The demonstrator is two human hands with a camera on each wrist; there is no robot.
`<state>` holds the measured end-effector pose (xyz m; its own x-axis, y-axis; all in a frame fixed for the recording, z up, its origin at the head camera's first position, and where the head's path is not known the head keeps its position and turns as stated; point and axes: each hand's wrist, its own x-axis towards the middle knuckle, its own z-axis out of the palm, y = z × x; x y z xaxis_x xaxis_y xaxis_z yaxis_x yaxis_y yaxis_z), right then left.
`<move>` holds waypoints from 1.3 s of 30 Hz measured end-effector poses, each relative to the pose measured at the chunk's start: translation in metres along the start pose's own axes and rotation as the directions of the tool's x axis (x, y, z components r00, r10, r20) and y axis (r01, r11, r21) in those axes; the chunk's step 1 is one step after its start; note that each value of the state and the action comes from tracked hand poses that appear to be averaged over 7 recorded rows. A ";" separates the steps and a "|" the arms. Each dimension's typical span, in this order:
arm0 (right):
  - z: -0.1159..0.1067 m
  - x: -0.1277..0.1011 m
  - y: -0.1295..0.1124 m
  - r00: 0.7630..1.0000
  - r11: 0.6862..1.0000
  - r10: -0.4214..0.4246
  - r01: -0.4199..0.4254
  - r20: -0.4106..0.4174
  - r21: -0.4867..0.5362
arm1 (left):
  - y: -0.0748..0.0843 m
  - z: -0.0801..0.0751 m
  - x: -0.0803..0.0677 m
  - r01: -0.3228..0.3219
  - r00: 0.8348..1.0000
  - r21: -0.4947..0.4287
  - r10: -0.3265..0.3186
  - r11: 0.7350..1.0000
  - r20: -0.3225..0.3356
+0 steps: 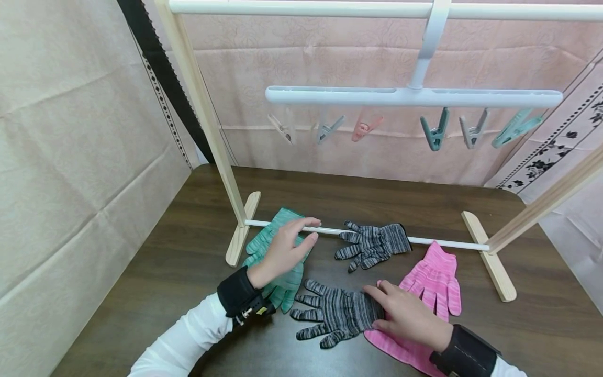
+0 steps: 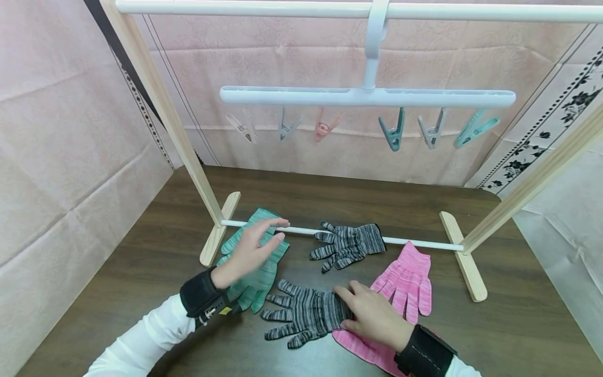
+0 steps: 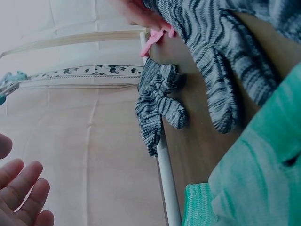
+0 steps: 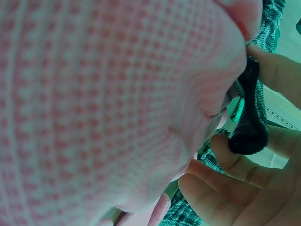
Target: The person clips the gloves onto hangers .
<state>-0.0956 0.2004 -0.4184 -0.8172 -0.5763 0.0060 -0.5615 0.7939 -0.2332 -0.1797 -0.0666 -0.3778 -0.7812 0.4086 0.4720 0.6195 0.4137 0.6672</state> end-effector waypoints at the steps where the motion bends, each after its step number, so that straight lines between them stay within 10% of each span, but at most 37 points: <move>1: 0.000 0.000 0.000 1.000 1.000 0.005 -0.005 0.000 0.001 | 0.000 -0.001 0.001 0.001 1.000 -0.007 -0.001 1.000 -0.008; 16: 0.003 0.001 -0.002 0.992 1.000 -0.013 0.015 -0.128 0.013 | 0.004 -0.020 0.015 -0.007 0.988 -0.122 -0.012 0.992 -0.154; 24: -0.002 0.003 -0.001 0.992 0.988 0.015 0.004 -0.125 0.153 | 0.037 -0.036 0.020 0.003 0.981 -0.140 -0.030 0.990 -0.192; 39: -0.007 0.005 -0.004 0.972 0.940 0.137 -0.068 -0.189 0.334 | 0.012 -0.038 0.036 -0.063 0.973 -0.169 0.023 0.984 -0.228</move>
<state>-0.0984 0.1963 -0.4103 -0.8962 -0.4147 0.1577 -0.4293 0.7206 -0.5445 -0.2032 -0.0776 -0.3307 -0.7636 0.2222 0.6063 0.6456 0.2433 0.7239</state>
